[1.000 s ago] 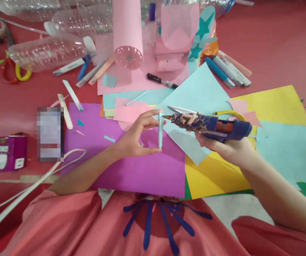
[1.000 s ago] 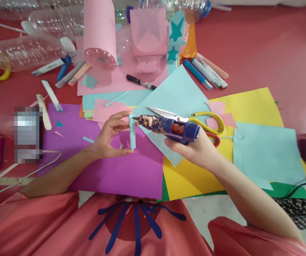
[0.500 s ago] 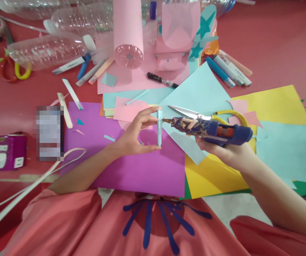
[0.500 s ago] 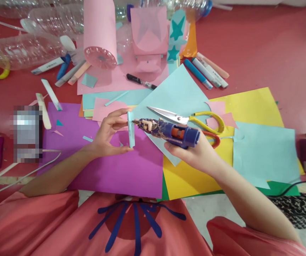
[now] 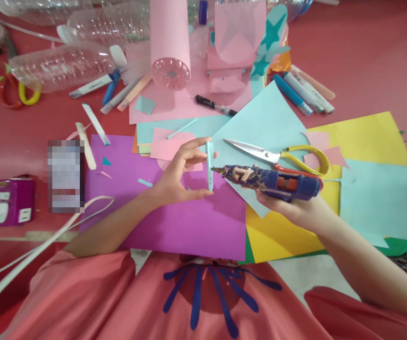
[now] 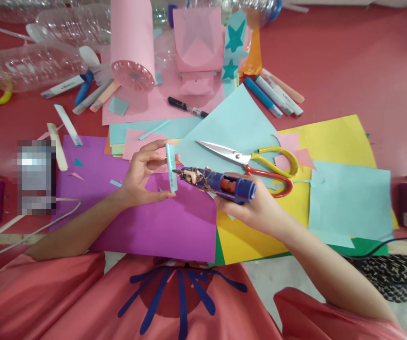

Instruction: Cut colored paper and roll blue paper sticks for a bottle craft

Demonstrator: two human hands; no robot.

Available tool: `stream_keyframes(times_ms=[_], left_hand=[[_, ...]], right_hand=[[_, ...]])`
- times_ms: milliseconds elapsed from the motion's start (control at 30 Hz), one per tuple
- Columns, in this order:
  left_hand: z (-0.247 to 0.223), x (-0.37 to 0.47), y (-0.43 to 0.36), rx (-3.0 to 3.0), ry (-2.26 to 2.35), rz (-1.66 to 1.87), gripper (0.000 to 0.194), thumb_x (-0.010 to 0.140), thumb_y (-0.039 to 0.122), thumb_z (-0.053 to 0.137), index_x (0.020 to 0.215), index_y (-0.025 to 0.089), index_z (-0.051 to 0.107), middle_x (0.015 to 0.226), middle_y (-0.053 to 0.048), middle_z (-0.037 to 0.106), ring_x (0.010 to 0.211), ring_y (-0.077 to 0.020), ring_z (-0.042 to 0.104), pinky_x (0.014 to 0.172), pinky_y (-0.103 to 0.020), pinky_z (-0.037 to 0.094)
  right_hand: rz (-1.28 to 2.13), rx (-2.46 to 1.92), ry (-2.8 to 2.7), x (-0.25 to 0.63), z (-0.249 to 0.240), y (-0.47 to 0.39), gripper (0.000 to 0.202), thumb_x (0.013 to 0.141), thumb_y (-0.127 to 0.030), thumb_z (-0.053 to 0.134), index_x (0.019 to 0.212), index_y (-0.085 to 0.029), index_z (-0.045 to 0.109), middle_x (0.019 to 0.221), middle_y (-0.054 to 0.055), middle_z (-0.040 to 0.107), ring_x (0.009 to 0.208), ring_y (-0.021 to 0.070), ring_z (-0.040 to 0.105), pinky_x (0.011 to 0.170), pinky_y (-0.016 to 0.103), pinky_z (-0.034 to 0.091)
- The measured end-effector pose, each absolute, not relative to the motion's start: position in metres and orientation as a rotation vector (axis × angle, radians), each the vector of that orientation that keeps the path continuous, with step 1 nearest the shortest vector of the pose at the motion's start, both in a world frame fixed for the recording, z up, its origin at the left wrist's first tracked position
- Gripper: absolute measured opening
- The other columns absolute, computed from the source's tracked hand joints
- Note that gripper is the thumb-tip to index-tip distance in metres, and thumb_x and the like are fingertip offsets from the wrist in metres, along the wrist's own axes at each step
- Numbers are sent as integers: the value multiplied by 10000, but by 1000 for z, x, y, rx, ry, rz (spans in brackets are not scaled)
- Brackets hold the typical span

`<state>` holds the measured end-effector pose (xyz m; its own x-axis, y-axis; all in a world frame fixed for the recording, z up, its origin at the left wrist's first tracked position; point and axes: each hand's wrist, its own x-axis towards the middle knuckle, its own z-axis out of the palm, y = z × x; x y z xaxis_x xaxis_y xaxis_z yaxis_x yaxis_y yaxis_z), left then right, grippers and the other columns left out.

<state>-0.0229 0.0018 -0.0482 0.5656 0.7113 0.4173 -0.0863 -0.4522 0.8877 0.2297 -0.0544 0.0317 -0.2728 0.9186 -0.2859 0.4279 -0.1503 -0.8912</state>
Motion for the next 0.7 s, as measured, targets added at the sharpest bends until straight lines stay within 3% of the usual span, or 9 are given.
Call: stream_keyframes(times_ms=[533,700], left_hand=[[-52,-26,5,1818,543,1052,806,630,437,863,1302,384,422,1494,-67,384,1244,-327,589,1004,-504,554],[-54,-27,7,1892,576,1042,801,659,479,836,1309,356,384,1503,-53,369,1282,-317,554,1035,-468,548]], right_hand=[[1532,-1487,-1643,227,36,-61,54,697,-270,605,693,-216,601,565,-11,598,477,121,519,427,229,446],[1515,-1581,-1673,237,30,-62,142,701,-343,630,678,-204,610,583,8,635,499,141,560,440,246,473]])
